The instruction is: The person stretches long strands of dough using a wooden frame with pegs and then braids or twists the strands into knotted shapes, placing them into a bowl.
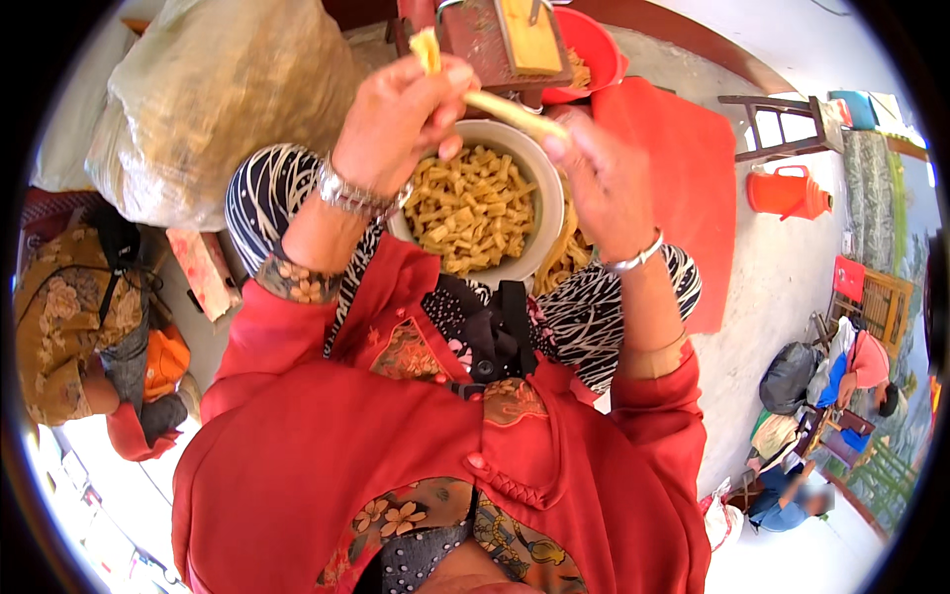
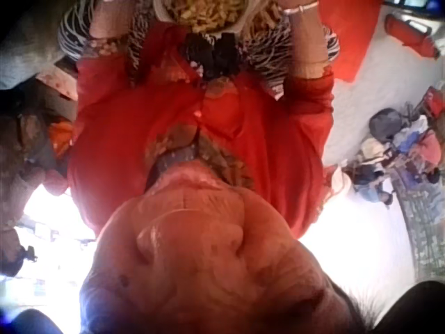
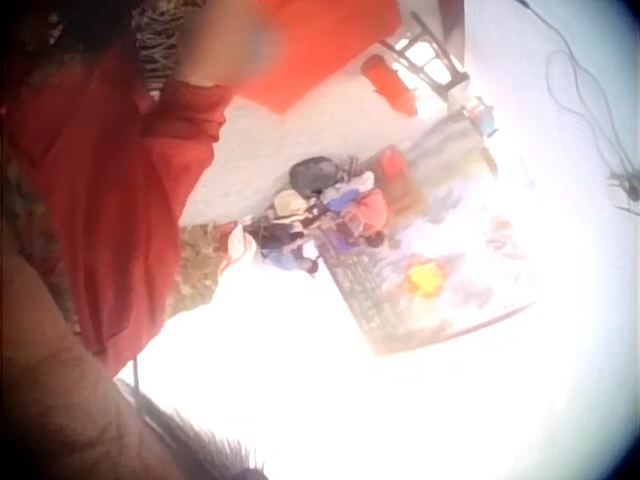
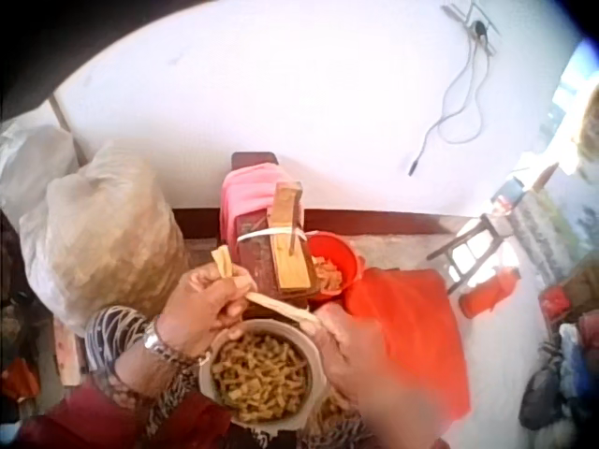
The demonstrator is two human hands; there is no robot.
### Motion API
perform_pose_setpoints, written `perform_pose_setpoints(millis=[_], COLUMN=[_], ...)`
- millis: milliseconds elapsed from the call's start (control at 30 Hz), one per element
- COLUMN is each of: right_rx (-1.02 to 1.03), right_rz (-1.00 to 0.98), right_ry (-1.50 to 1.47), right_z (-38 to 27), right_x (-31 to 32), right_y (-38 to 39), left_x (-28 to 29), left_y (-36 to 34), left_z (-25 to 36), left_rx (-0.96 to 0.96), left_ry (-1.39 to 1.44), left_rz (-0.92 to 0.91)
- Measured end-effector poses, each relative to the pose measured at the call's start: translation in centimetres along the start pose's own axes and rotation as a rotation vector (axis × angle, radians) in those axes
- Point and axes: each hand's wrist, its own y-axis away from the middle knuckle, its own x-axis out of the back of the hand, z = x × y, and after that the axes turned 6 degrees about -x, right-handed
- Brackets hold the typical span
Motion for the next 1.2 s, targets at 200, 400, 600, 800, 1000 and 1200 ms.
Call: perform_pose_setpoints(millis=[200,400,600,800,1000,1200], right_rx=[0.103,0.048,-0.063,-0.039,0.235,0.158], right_rz=[0.253,0.244,0.234,0.201,0.085,-0.270], right_ry=[0.373,0.586,0.278,-0.040,-0.111,-0.419], right_z=[2.2,7.5,10.1,3.5,-0.1,-1.1], right_x=[4.0,2.3,-0.1,0.1,-5.9,-11.0], right_y=[-8.2,-12.3,-7.5,-0.6,4.4,9.8], left_x=[-2.4,-1.9,1.1,2.2,2.8,1.1], left_y=[-9.8,-14.8,-9.0,-1.5,3.0,4.6], left_z=[1.8,-2.3,-1.0,-4.9,-12.3,-11.1], left_rx=[-0.259,-0.766,-0.366,-0.042,0.164,0.701], left_ry=[-0.112,-0.896,-0.801,-0.737,-0.340,0.306], left_rz=[-0.001,0.243,0.136,0.041,-0.044,-0.238])
